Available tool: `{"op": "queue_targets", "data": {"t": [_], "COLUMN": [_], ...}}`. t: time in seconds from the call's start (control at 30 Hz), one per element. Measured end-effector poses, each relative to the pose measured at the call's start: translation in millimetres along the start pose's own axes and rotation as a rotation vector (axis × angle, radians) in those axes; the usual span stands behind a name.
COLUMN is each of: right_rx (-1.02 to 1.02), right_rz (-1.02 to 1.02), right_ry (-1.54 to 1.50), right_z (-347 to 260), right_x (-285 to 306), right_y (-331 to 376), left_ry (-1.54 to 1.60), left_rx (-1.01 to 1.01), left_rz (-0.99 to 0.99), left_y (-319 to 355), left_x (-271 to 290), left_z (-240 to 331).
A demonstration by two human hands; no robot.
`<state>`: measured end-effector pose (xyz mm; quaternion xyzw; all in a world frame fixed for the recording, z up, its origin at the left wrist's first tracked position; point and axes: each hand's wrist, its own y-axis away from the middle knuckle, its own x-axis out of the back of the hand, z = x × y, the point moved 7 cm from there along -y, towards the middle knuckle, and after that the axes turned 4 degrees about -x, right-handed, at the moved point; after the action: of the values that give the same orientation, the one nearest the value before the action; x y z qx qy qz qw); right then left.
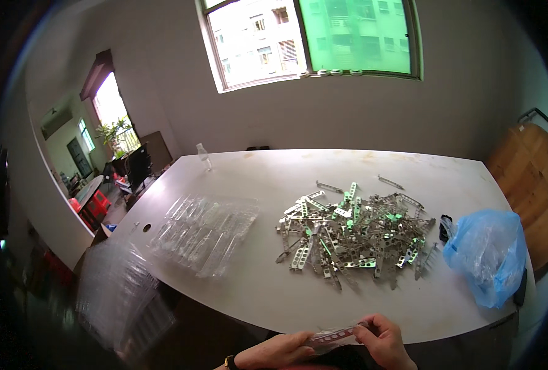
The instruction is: Picking up metal brackets from a pile, inspecting them, and placing them into plastic packaging bags or trays.
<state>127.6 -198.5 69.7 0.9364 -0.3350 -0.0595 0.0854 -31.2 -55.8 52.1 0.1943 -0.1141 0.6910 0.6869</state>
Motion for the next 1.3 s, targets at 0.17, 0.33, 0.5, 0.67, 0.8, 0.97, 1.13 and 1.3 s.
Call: {"op": "queue_targets", "data": {"t": [0.17, 0.33, 0.5, 0.67, 0.8, 0.97, 1.13, 1.3], "right_rx": [-0.042, -0.013, -0.039, -0.106, -0.135, -0.175, -0.195, -0.134], "right_rz": [-0.02, -0.041, -0.048, -0.107, -0.142, -0.178, -0.236, -0.34], "right_ry": [-0.023, -0.049, 0.004, -0.007, 0.021, -0.018, 0.003, 0.048], "right_z": [13, 13, 15, 22, 26, 26, 21, 13], "right_x": [6, 7, 8, 8, 9, 8, 2, -5], "right_y": [1, -8, -16, -26, -31, -36, -36, -29], "left_ry": [-0.05, -0.044, -0.084, -0.115, -0.116, -0.054, -0.058, -0.077], "left_rx": [0.002, -0.005, -0.038, -0.015, 0.036, 0.009, 0.001, 0.002], "left_rz": [0.019, 0.039, 0.076, 0.034, 0.012, -0.037, -0.073, -0.035], "left_y": [-3, -8, -14, -21, -25, -27, -25, -22], "left_x": [1, 4, 10, 8, 16, 16, 17, 20], "left_z": [-4, -18, -19, -41, -40, -42, -44, -52]}}
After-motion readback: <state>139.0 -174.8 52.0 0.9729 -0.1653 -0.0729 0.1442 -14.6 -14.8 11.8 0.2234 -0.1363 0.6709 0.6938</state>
